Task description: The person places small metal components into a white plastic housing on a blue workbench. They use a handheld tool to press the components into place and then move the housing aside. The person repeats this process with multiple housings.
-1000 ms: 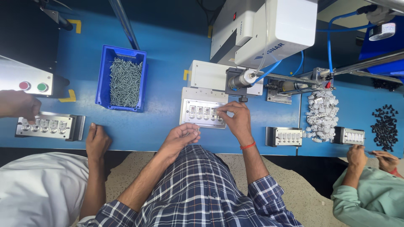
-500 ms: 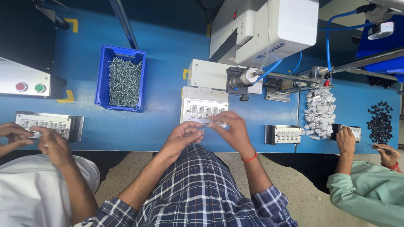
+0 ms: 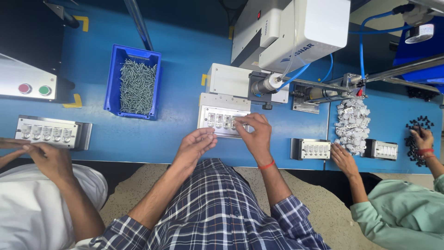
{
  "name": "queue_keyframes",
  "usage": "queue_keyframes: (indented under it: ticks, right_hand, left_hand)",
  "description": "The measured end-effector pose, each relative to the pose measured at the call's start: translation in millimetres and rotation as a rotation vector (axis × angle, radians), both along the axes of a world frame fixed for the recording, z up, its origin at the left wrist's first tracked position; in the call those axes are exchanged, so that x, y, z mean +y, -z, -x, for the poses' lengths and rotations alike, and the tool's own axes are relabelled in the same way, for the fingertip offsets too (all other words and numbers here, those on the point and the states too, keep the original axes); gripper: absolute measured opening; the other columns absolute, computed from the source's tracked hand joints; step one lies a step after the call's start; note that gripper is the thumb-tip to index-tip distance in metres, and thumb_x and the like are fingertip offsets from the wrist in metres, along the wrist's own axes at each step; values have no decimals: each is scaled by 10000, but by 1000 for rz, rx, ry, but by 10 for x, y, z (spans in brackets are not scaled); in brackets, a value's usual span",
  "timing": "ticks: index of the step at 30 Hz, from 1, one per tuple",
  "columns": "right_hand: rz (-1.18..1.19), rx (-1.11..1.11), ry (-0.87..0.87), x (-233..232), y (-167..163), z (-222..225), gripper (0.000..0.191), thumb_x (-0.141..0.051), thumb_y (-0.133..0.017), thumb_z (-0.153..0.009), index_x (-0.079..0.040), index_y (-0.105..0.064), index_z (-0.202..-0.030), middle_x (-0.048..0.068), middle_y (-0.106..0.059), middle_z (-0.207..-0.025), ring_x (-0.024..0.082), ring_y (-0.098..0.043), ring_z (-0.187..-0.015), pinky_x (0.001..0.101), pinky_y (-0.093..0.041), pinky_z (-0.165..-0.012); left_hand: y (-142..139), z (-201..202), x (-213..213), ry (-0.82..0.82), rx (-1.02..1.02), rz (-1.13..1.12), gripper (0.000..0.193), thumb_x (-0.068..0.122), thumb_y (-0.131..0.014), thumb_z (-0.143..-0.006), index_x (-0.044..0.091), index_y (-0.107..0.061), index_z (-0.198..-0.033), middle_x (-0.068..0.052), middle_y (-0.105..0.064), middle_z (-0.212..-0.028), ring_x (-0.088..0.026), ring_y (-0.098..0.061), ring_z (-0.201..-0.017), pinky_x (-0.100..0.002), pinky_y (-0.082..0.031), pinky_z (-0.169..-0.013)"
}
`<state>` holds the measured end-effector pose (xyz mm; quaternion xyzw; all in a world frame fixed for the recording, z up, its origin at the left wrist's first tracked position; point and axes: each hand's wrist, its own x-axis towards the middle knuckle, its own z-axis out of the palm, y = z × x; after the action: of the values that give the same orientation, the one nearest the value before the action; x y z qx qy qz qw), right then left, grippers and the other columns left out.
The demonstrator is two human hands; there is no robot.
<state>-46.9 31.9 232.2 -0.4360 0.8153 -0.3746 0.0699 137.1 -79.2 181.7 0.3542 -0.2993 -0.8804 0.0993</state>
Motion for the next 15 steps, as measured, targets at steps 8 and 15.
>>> queue_keyframes:
  ticks: [8,15]
  right_hand:
    - [-138,125,-80,-192,204,89,127,-142,-847,-758,-126,-823,-883,43,-671,-839,238,-608,-862,371,-496,-782]
    - [-65,165,-185,-166,-100,-95,170,-162,-860,-797,-119,-812,-954,39,-721,-910,231,-661,-902,374,-518,-786]
  left_hand:
    - [158,-167,33,-120,-5,-93,286,79,-673,-945,-20,-650,-1212,-114,-693,-1095,-186,-706,-1025,-275,-599,-928]
    - [263,-148,68,-100,-40,-200,304,103,-698,-926,-8,-661,-1206,-113,-707,-1074,-163,-707,-970,-254,-607,-857]
